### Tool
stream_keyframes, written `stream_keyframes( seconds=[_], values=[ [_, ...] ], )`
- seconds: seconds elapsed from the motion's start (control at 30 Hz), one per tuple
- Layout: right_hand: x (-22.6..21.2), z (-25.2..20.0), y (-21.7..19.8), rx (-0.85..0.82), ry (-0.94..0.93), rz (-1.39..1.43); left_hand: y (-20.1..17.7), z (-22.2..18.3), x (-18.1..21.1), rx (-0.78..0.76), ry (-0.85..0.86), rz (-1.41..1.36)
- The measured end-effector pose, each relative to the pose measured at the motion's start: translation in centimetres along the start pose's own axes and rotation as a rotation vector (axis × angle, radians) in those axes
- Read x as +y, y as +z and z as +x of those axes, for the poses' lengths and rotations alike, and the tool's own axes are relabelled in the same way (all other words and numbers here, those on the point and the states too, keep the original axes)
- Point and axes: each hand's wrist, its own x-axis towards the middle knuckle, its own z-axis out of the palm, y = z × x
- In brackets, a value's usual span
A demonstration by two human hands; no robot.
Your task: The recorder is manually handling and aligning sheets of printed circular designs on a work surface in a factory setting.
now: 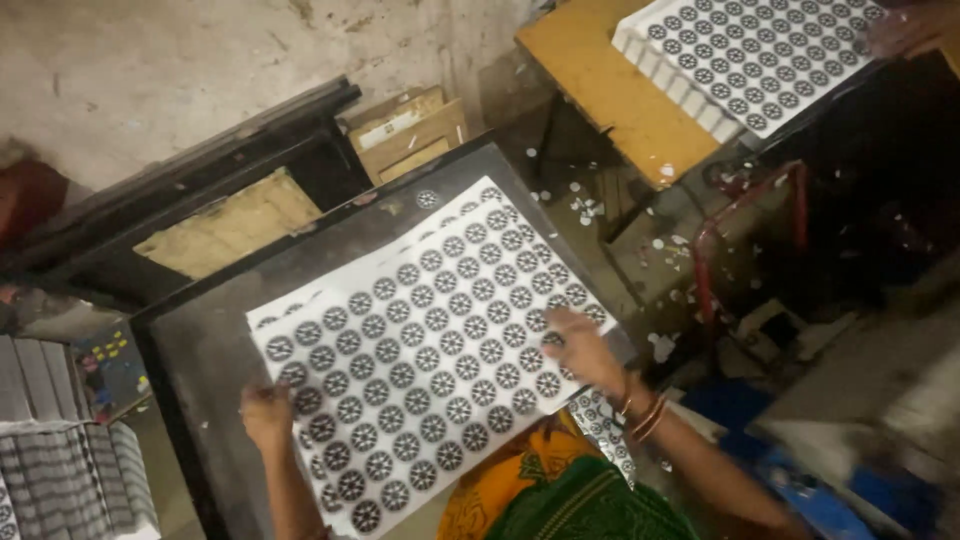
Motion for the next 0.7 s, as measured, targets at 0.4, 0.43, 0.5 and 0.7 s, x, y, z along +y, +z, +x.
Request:
stream_keyframes(
  seconds=[0.4,0.43,0.5,0.7],
  values=[
    [-7.6,-2.5,-4.9,-0.036,0.381,0.024,6.7,20.1,-3.0,-0.360,0.398,0.182],
    [-8.6,-2.6,-5.1,-0.024,0.393,0.022,6.6,20.1,-2.3,-0.370,0.412,0.178],
    [-10.6,-3.6,-5.5,-0.470,0.559,-0.366,5.7,19.1,-1.8,-0.336,0.355,0.223],
    [-4.2,-5.0,-1.6,-0.009,0.562,-0.141,6.5,17.9,-3.2,-0.286,0.436,0.257]
  ],
)
